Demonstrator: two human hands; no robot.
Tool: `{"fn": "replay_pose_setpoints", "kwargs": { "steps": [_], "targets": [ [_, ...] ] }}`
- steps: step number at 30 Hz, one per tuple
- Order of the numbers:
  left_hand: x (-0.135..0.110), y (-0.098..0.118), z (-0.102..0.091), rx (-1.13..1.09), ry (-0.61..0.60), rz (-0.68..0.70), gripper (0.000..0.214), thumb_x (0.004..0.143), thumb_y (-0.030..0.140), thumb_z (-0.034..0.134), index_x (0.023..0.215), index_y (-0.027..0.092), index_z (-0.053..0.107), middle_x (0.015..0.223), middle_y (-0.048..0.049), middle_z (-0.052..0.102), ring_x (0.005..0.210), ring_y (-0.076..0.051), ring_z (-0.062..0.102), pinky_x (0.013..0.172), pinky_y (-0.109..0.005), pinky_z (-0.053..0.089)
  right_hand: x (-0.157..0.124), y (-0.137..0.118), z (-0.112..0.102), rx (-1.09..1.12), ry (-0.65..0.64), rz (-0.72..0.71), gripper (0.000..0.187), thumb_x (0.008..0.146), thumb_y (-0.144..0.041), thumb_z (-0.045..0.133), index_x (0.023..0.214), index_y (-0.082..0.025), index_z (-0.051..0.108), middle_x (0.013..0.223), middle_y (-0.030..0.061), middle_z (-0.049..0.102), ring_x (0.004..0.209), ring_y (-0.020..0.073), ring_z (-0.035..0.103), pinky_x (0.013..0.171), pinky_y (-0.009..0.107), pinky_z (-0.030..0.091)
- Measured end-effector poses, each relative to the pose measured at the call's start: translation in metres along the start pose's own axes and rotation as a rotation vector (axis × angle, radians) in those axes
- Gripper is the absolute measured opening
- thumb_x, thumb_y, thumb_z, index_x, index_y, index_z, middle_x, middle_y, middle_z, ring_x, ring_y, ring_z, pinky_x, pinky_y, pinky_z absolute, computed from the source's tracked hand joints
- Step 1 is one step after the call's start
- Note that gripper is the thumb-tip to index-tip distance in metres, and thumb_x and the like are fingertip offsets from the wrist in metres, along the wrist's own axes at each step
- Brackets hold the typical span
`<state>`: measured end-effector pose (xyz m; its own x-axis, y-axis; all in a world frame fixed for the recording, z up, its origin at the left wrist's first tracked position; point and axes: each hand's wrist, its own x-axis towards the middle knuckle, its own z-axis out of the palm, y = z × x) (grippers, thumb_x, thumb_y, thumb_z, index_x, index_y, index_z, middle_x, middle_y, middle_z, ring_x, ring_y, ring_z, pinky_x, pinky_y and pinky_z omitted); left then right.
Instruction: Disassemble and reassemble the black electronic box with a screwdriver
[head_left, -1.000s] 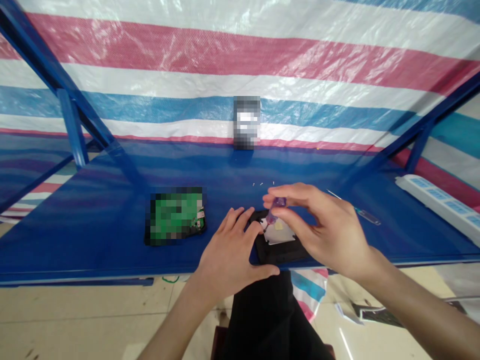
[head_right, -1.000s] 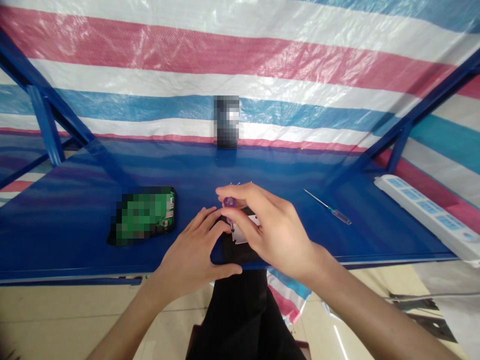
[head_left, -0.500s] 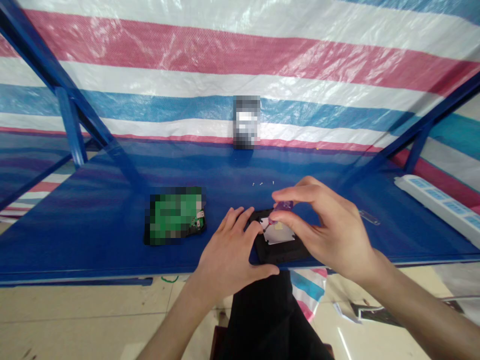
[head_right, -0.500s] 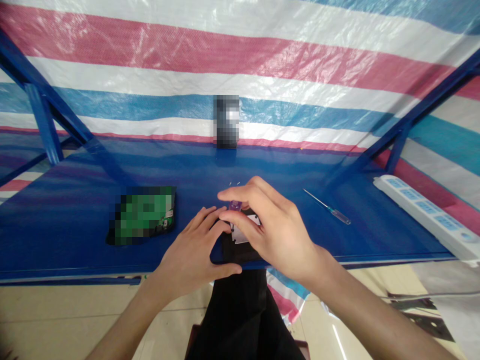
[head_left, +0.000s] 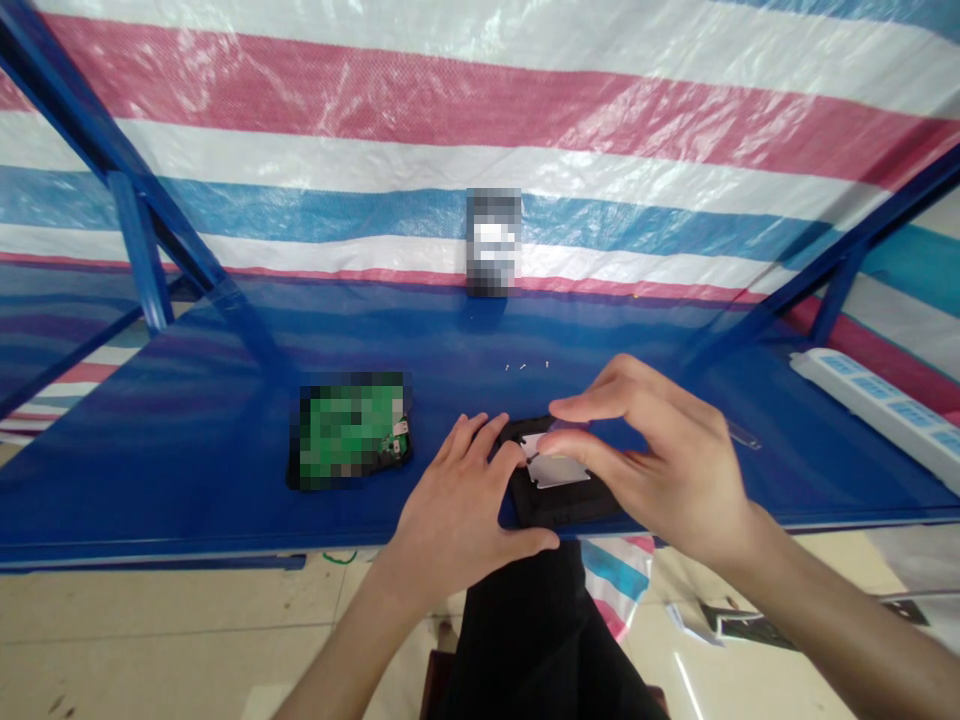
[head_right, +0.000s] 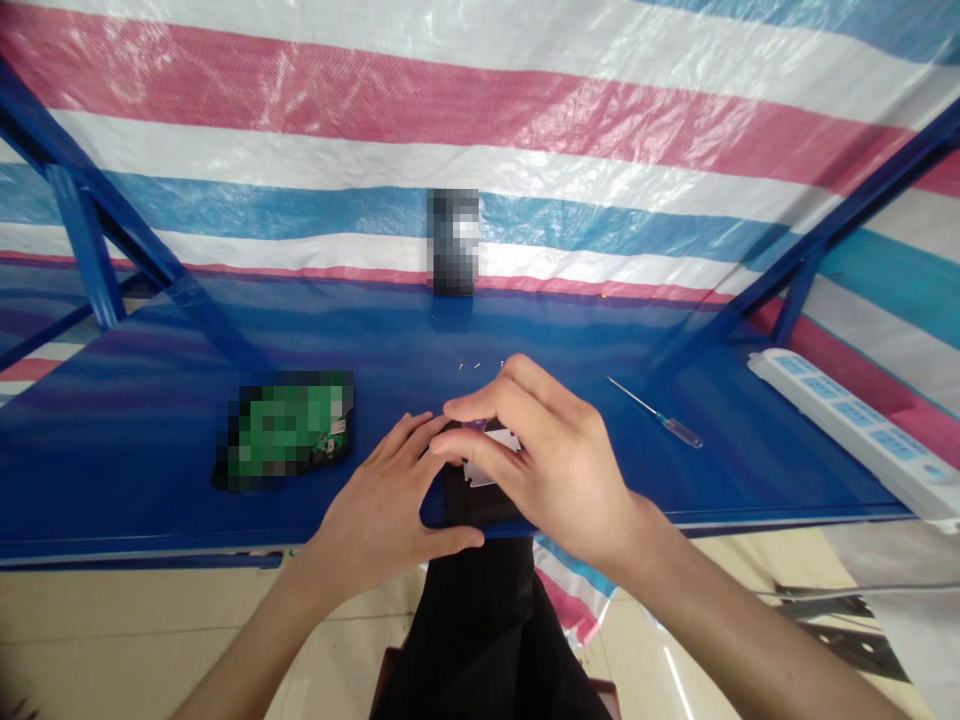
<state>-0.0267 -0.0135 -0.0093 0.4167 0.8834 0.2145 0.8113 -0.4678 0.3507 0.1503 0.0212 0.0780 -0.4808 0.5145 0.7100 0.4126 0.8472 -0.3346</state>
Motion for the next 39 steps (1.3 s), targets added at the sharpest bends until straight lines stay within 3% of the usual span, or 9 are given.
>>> {"fn": "replay_pose_setpoints", "kwargs": {
  "steps": [2,5,8,13,19,26,32,35,39],
  "targets": [
    [0.0001,0.0002,-0.0005,0.000,-0.010,0.001,0.073,0.074,0.071,0.069,0.123,0.019,0.055,0.147,-0.0170,0.049,0.141,-0.038,0.037,0.118,-0.056,0.029,-0.0001,-0.0021,-0.0022,0.008,-0.033,0.010,0.007,0.087,-0.016,0.069,0.094,-0.018,0.069,0.093,0.0086,0.073,0.085,0.0188,0.072,0.075,0.027,0.058],
    [0.0005,0.0006,-0.0019,-0.007,-0.015,0.002,0.071,0.074,0.071,0.069,0.120,0.018,0.056,0.146,-0.0176,0.050,0.141,-0.037,0.037,0.119,-0.056,0.028,-0.0020,-0.0049,-0.0049,0.007,-0.128,0.049,0.020,0.091,-0.009,0.060,0.108,-0.018,0.067,0.108,0.0083,0.074,0.095,0.0167,0.072,0.084,0.024,0.057],
    [0.0005,0.0005,-0.0025,-0.010,-0.011,0.002,0.073,0.074,0.070,0.070,0.122,0.018,0.055,0.146,-0.0178,0.050,0.141,-0.038,0.037,0.118,-0.056,0.029,-0.0032,-0.0034,-0.0037,-0.004,-0.106,0.074,0.024,0.089,-0.012,0.066,0.111,-0.019,0.065,0.100,0.0050,0.075,0.086,0.0147,0.072,0.077,0.022,0.057],
    [0.0009,0.0001,-0.0026,-0.009,-0.020,-0.003,0.069,0.074,0.071,0.069,0.119,0.020,0.057,0.144,-0.0166,0.052,0.141,-0.038,0.038,0.117,-0.057,0.030,-0.0014,0.0004,-0.0011,-0.018,-0.026,0.003,0.008,0.085,-0.017,0.072,0.092,-0.018,0.067,0.081,0.0037,0.069,0.070,0.0143,0.067,0.064,0.024,0.055],
    [0.0006,0.0008,-0.0028,-0.008,0.000,-0.001,0.068,0.073,0.070,0.071,0.116,0.019,0.057,0.147,-0.0170,0.050,0.141,-0.038,0.038,0.118,-0.056,0.029,-0.0041,-0.0022,-0.0060,0.017,-0.133,0.067,0.022,0.091,-0.008,0.059,0.109,-0.018,0.065,0.106,0.0070,0.073,0.096,0.0152,0.071,0.085,0.023,0.055],
    [0.0001,0.0013,-0.0010,-0.007,-0.001,0.000,0.075,0.074,0.070,0.070,0.126,0.019,0.053,0.146,-0.0169,0.050,0.141,-0.038,0.038,0.117,-0.057,0.031,-0.0015,-0.0005,-0.0012,-0.020,-0.049,0.001,0.009,0.085,-0.017,0.072,0.092,-0.019,0.067,0.080,0.0028,0.068,0.069,0.0138,0.066,0.064,0.024,0.055],
    [-0.0003,-0.0007,-0.0003,-0.005,0.008,-0.001,0.072,0.074,0.070,0.070,0.123,0.020,0.055,0.146,-0.0160,0.050,0.141,-0.037,0.038,0.118,-0.056,0.029,-0.0048,-0.0058,-0.0055,0.010,-0.174,0.079,0.023,0.093,-0.012,0.058,0.112,-0.022,0.065,0.110,0.0071,0.074,0.096,0.0183,0.072,0.079,0.026,0.059],
    [-0.0008,-0.0003,0.0002,-0.003,0.014,0.002,0.075,0.075,0.070,0.069,0.128,0.020,0.052,0.148,-0.0167,0.048,0.141,-0.038,0.037,0.117,-0.056,0.030,-0.0048,-0.0050,-0.0040,-0.002,-0.154,0.078,0.027,0.091,-0.014,0.063,0.116,-0.023,0.064,0.102,0.0045,0.075,0.087,0.0170,0.073,0.074,0.025,0.059],
    [-0.0010,0.0008,-0.0003,-0.003,-0.004,-0.003,0.076,0.074,0.069,0.070,0.129,0.020,0.051,0.147,-0.0160,0.049,0.142,-0.038,0.037,0.117,-0.056,0.030,-0.0005,-0.0027,0.0005,0.000,-0.069,0.021,0.014,0.087,-0.016,0.070,0.099,-0.023,0.067,0.086,0.0032,0.073,0.073,0.0160,0.070,0.066,0.026,0.058]
  ]
}}
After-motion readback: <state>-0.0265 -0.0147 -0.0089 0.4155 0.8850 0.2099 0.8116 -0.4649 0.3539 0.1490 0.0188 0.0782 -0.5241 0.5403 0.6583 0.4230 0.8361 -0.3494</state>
